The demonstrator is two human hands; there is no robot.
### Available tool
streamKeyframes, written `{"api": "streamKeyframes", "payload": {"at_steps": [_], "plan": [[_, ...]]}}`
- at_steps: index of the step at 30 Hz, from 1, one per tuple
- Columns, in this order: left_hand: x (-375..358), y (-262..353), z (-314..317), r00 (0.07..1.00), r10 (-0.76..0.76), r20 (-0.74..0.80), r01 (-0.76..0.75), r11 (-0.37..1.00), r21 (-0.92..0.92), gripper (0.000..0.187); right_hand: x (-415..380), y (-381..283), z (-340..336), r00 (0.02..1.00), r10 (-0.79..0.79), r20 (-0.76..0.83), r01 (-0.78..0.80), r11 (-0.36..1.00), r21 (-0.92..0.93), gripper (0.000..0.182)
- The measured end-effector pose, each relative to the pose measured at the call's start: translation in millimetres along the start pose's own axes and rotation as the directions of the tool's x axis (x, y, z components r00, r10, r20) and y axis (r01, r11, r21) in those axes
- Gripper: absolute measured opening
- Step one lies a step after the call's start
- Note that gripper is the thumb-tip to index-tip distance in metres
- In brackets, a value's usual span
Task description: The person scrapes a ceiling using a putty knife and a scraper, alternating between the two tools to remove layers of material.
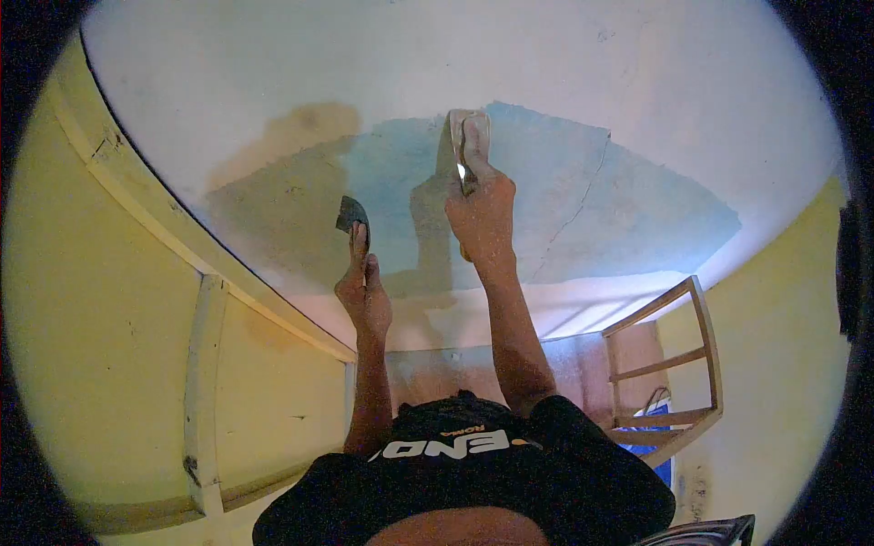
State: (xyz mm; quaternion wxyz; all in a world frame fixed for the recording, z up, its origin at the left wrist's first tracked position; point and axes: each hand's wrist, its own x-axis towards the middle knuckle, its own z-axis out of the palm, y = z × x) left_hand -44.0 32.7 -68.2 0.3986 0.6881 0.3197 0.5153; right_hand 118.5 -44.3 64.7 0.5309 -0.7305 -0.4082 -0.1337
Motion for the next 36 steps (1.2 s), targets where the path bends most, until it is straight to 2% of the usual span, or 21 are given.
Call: {"api": "streamKeyframes", "payload": {"at_steps": [3,6,9,13,15,18,20,22,26,27,30,33,36], "plan": [[-1.0,1.5,2.3,1.0,0.003,0.0,-0.003,1.0,0.015,0.049,3.9,-14.8,-1.2,0.999,0.012,-0.033,-0.008,0.992,0.125,0.077],[-3.5,14.6,-1.5,1.0,-0.016,0.007,0.016,0.997,0.08,0.048,-3.3,-1.4,-1.2,1.0,-0.01,0.021,0.01,1.0,-0.003,0.079],[-1.1,8.1,2.9,1.0,0.005,-0.01,-0.005,0.999,-0.038,0.048,10.0,7.3,5.6,0.998,-0.056,-0.035,0.059,0.994,0.087,0.082],[-3.7,8.8,-3.2,0.995,0.08,-0.054,-0.087,0.984,-0.156,0.048,2.2,-9.8,2.7,0.997,0.005,-0.072,-0.003,1.0,0.023,0.066],[-1.5,8.5,-6.7,0.995,0.076,-0.067,-0.084,0.989,-0.123,0.048,-0.2,-5.1,-2.0,0.999,0.013,-0.04,-0.012,1.0,0.015,0.063],[-2.8,15.0,-11.7,0.997,0.006,-0.07,-0.012,0.996,-0.084,0.048,-0.5,-13.9,3.5,0.994,0.029,-0.103,-0.018,0.994,0.105,0.057],[-4.2,14.1,-15.0,0.996,0.028,-0.087,-0.034,0.997,-0.066,0.048,-2.7,-9.3,-4.5,0.993,0.016,-0.114,-0.007,0.997,0.08,0.053],[-2.9,8.5,-15.2,0.982,0.14,-0.126,-0.149,0.987,-0.06,0.048,3.2,-10.3,-5.9,0.993,0.002,-0.12,0.005,0.998,0.057,0.051],[-3.9,3.3,-17.4,0.995,0.027,-0.096,-0.034,0.997,-0.074,0.047,8.0,-7.6,-3.2,0.994,0.041,-0.098,-0.032,0.996,0.087,0.052],[-3.7,0.0,-16.9,0.995,0.033,-0.096,-0.043,0.994,-0.098,0.047,8.3,-6.3,-3.0,0.994,0.052,-0.092,-0.041,0.993,0.114,0.053],[0.8,-1.4,-12.9,0.994,0.05,-0.092,-0.062,0.99,-0.123,0.047,2.8,8.8,4.7,0.992,-0.03,-0.123,0.035,0.999,0.032,0.058],[0.8,11.8,-9.5,0.998,0.009,-0.06,-0.013,0.999,-0.052,0.047,8.7,5.5,3.6,0.995,0.037,-0.095,-0.031,0.997,0.069,0.051],[-5.3,14.9,-5.9,1.0,-0.004,-0.01,0.004,0.999,0.043,0.048,1.6,-4.8,-1.6,0.994,-0.006,-0.111,0.011,0.999,0.039,0.066]]}}
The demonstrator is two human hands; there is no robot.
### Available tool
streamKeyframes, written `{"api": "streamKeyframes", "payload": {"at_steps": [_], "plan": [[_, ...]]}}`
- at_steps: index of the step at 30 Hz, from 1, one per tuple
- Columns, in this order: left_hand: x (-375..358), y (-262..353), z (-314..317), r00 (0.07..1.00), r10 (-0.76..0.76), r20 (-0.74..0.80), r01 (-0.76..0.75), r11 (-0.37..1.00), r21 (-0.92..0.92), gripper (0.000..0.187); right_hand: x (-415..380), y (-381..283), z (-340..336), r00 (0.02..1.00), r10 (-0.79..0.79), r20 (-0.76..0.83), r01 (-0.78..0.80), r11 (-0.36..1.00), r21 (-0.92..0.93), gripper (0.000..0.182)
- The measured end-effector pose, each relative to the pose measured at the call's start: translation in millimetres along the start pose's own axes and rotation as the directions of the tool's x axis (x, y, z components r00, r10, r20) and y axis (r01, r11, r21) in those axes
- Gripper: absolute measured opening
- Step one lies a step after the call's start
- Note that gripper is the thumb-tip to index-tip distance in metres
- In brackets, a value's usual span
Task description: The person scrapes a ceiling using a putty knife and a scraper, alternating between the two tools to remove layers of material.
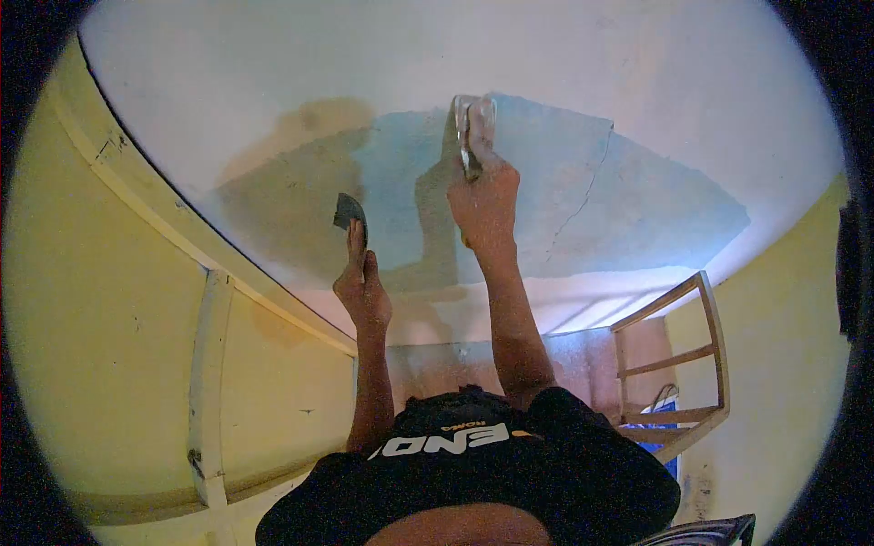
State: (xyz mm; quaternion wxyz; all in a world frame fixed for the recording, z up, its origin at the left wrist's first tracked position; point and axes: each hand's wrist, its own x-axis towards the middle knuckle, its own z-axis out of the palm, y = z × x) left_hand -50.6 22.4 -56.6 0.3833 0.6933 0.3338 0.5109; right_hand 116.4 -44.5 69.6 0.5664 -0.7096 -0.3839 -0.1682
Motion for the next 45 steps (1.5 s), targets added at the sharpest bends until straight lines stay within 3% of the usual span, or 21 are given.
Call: {"api": "streamKeyframes", "payload": {"at_steps": [4,6,9,14,16,18,20,22,24,25,26,29,33,36,39,42,45], "plan": [[3.9,6.8,13.3,0.984,0.179,0.025,-0.18,0.983,0.026,0.047,8.5,3.4,-5.7,0.997,-0.075,0.001,0.075,0.996,0.056,0.068],[2.0,16.2,15.0,0.981,0.183,0.063,-0.187,0.98,0.067,0.047,17.6,1.2,-9.5,0.999,-0.034,0.008,0.032,0.99,0.135,0.07],[1.8,15.6,22.7,0.967,0.248,0.061,-0.253,0.963,0.094,0.045,17.9,14.8,-31.0,0.993,-0.114,0.005,0.113,0.988,0.107,0.065],[29.0,49.8,29.1,0.936,0.352,0.003,-0.346,0.92,0.181,0.043,-27.9,75.2,-105.2,0.957,0.287,0.039,-0.29,0.942,0.169,0.072],[37.3,65.9,38.3,0.918,0.396,0.008,-0.39,0.9,0.195,0.042,-56.2,110.0,-134.7,0.941,0.309,0.137,-0.325,0.938,0.122,0.072],[48.5,72.7,56.3,0.881,0.474,0.006,-0.465,0.862,0.201,0.054,-86.7,136.2,-155.0,0.869,0.445,0.218,-0.469,0.88,0.071,0.075],[60.3,86.2,76.1,0.835,0.55,0.012,-0.536,0.808,0.245,0.061,-117.6,163.9,-171.5,0.82,0.482,0.31,-0.528,0.845,0.085,0.074],[69.5,104.3,100.1,0.795,0.604,0.046,-0.595,0.765,0.247,0.067,-139.1,169.0,-182.2,0.717,0.596,0.361,-0.681,0.711,0.178,0.072],[65.5,119.7,123.3,0.767,0.633,0.103,-0.636,0.729,0.253,0.071,-166.9,197.2,-185.0,0.684,0.622,0.382,-0.714,0.679,0.173,0.071],[59.4,128.2,138.0,0.76,0.633,0.145,-0.647,0.718,0.256,0.072,-164.3,187.3,-192.1,0.598,0.673,0.434,-0.792,0.58,0.191,0.072],[54.0,134.9,151.4,0.753,0.631,0.188,-0.658,0.707,0.259,0.073,-167.8,191.6,-191.4,0.562,0.708,0.428,-0.813,0.568,0.129,0.072],[29.6,141.1,183.2,0.715,0.641,0.28,-0.698,0.676,0.237,0.075,-175.6,210.4,-189.7,0.624,0.679,0.386,-0.776,0.595,0.207,0.065],[37.9,136.3,194.6,0.785,0.619,-0.001,-0.596,0.757,0.268,0.076,-158.2,228.9,-202.8,0.667,0.651,0.362,-0.743,0.617,0.26,0.067],[48.5,143.9,193.2,0.782,0.622,-0.024,-0.566,0.726,0.391,0.075,-128.9,229.7,-221.2,0.669,0.659,0.344,-0.742,0.625,0.244,0.067],[33.0,144.4,208.6,0.753,0.615,0.235,-0.644,0.614,0.456,0.075,-104.7,239.4,-234.2,0.728,0.617,0.3,-0.681,0.703,0.206,0.068],[19.2,142.9,216.0,0.725,0.594,0.348,-0.686,0.668,0.29,0.074,-83.3,244.1,-245.9,0.71,0.643,0.287,-0.698,0.695,0.173,0.07],[22.3,132.0,209.0,0.78,0.575,0.245,-0.625,0.733,0.268,0.071,-71.6,249.5,-246.4,0.776,0.582,0.241,-0.624,0.765,0.16,0.07]]}}
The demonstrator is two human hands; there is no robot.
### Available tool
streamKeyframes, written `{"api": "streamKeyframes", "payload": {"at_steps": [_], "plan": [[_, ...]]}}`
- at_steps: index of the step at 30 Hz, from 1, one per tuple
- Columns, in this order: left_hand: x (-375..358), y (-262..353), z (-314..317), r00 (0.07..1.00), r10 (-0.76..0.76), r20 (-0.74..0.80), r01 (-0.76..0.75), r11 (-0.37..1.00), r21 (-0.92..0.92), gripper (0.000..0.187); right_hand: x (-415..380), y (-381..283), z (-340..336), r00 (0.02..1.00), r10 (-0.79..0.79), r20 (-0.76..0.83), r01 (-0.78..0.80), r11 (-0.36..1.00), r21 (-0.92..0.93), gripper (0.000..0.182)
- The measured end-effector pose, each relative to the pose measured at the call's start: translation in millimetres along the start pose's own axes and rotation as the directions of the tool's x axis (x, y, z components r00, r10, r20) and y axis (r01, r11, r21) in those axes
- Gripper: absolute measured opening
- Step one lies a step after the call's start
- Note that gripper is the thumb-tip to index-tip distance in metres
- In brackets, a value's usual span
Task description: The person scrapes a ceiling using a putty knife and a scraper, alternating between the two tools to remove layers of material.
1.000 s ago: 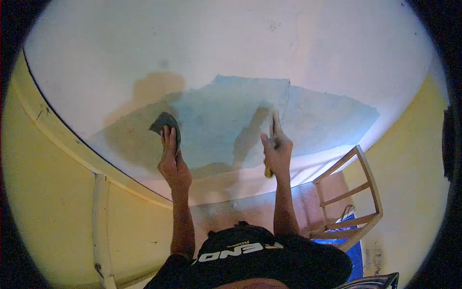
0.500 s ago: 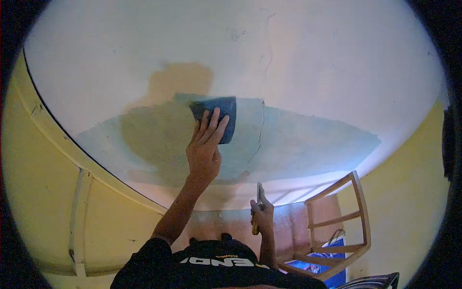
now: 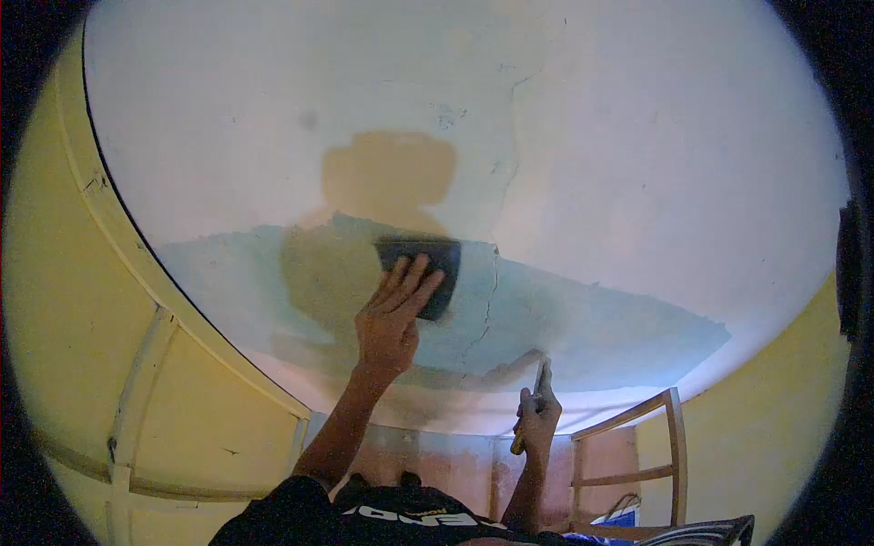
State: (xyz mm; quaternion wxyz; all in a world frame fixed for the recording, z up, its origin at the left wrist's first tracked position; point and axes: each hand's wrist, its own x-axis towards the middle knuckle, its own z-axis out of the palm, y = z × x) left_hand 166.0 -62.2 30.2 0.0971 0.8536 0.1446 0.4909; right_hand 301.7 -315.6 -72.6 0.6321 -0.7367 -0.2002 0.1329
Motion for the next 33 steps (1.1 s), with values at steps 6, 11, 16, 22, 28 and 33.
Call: {"api": "streamKeyframes", "payload": {"at_steps": [6,11,16,22,28,33], "plan": [[3.5,-23.2,-22.9,0.964,-0.124,-0.235,0.131,0.991,0.016,0.072,0.0,2.1,3.1,1.0,0.006,0.007,-0.006,1.0,0.015,0.07],[17.7,-15.5,-29.4,0.95,-0.164,-0.265,0.178,0.984,0.031,0.072,-12.2,13.3,10.7,0.998,0.023,0.062,-0.024,1.0,0.018,0.07],[10.7,-11.3,-22.0,0.957,-0.18,-0.226,0.185,0.983,-0.002,0.074,-24.9,-2.1,26.3,0.967,0.16,0.197,-0.147,0.986,-0.079,0.078],[-13.9,-37.1,-19.2,0.967,-0.194,-0.167,0.199,0.98,0.012,0.079,-25.3,-17.0,56.5,0.985,-0.036,0.172,-0.017,0.955,0.297,0.062],[-31.1,-49.0,-23.6,0.966,-0.239,-0.094,0.24,0.971,0.0,0.081,-17.7,-17.6,68.2,0.982,0.025,0.186,-0.128,0.815,0.565,0.037],[-43.7,-55.7,-28.4,0.968,-0.251,-0.028,0.249,0.967,-0.06,0.078,-23.8,-18.4,78.3,0.971,0.115,0.212,-0.216,0.806,0.551,0.035]]}}
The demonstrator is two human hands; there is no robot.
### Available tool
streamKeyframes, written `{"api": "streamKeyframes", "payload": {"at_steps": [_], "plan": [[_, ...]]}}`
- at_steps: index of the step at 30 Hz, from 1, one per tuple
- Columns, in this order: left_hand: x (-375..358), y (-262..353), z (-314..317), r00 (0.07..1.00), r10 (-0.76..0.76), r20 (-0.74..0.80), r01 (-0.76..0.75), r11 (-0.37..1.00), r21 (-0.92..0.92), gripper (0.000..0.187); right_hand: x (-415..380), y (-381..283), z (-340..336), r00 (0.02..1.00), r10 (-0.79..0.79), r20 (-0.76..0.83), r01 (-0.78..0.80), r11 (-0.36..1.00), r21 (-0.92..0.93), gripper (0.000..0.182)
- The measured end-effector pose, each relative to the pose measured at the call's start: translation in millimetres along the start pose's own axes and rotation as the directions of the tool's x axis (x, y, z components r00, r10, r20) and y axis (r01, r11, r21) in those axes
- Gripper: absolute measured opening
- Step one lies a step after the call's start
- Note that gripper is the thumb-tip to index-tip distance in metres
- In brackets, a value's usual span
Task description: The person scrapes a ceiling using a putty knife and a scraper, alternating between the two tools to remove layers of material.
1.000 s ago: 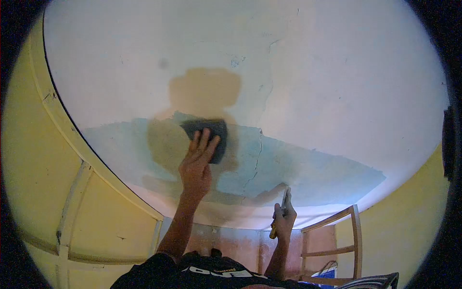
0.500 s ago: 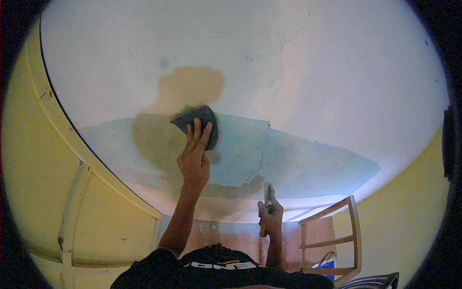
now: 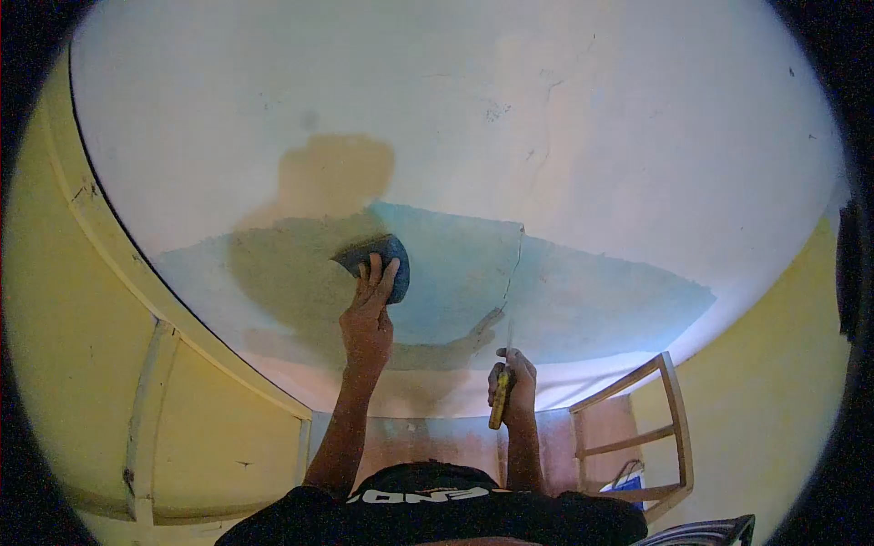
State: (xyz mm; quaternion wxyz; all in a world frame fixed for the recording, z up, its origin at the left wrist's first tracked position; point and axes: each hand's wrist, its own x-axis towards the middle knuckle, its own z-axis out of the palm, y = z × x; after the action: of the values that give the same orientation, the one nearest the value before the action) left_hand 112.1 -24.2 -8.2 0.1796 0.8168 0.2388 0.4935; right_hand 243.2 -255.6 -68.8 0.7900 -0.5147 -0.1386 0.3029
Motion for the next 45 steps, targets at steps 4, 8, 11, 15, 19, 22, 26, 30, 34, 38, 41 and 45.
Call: {"api": "streamKeyframes", "payload": {"at_steps": [4,8,11,15,19,22,26,30,34,38,41,45], "plan": [[-4.5,-7.8,15.6,0.997,0.025,-0.071,-0.02,0.997,0.071,0.076,-14.1,2.6,5.8,0.994,0.004,0.109,-0.019,0.991,0.136,0.017],[9.7,17.3,23.6,0.993,-0.035,-0.114,0.028,0.997,-0.065,0.072,-33.4,8.8,10.2,0.999,-0.006,0.051,0.003,0.998,0.062,0.011],[40.6,47.6,10.6,0.991,0.09,-0.103,-0.106,0.981,-0.165,0.07,-51.5,5.4,14.3,1.0,-0.017,0.015,0.019,0.989,-0.145,0.012],[43.1,60.7,17.4,0.964,0.263,0.048,-0.256,0.96,-0.111,0.079,-65.2,13.9,1.8,1.0,0.008,-0.004,-0.009,0.988,-0.153,0.014],[18.9,50.2,28.8,0.98,0.192,0.043,-0.186,0.976,-0.114,0.074,-50.6,27.4,-12.3,1.0,-0.013,0.01,0.013,1.0,0.009,0.021],[-9.1,27.4,34.3,0.999,0.016,-0.041,-0.02,0.995,-0.101,0.066,-39.2,22.4,-11.7,0.998,0.048,0.03,-0.054,0.961,0.269,0.027],[-26.9,4.9,31.0,0.988,-0.091,-0.124,0.087,0.995,-0.039,0.056,-25.1,-12.8,17.2,0.985,-0.111,0.134,0.094,0.987,0.128,0.028],[-33.5,0.8,22.8,0.988,-0.107,-0.111,0.104,0.994,-0.034,0.05,11.4,-47.3,50.1,0.934,-0.234,0.269,0.306,0.913,-0.268,0.036],[-32.8,3.1,17.0,0.986,-0.145,-0.082,0.138,0.986,-0.091,0.051,36.9,-76.5,93.7,0.909,-0.286,0.304,0.348,0.922,-0.172,0.039],[-32.6,6.3,17.5,0.983,-0.175,-0.055,0.169,0.98,-0.101,0.055,39.3,-77.6,108.2,0.906,-0.295,0.304,0.352,0.924,-0.152,0.039],[-32.5,0.1,18.7,0.983,-0.175,-0.062,0.166,0.978,-0.13,0.053,36.2,-86.3,110.2,0.912,-0.289,0.29,0.334,0.935,-0.118,0.039],[-34.0,2.6,22.6,0.979,-0.195,-0.065,0.184,0.973,-0.141,0.05,39.0,-88.7,105.7,0.906,-0.288,0.31,0.338,0.933,-0.122,0.038]]}}
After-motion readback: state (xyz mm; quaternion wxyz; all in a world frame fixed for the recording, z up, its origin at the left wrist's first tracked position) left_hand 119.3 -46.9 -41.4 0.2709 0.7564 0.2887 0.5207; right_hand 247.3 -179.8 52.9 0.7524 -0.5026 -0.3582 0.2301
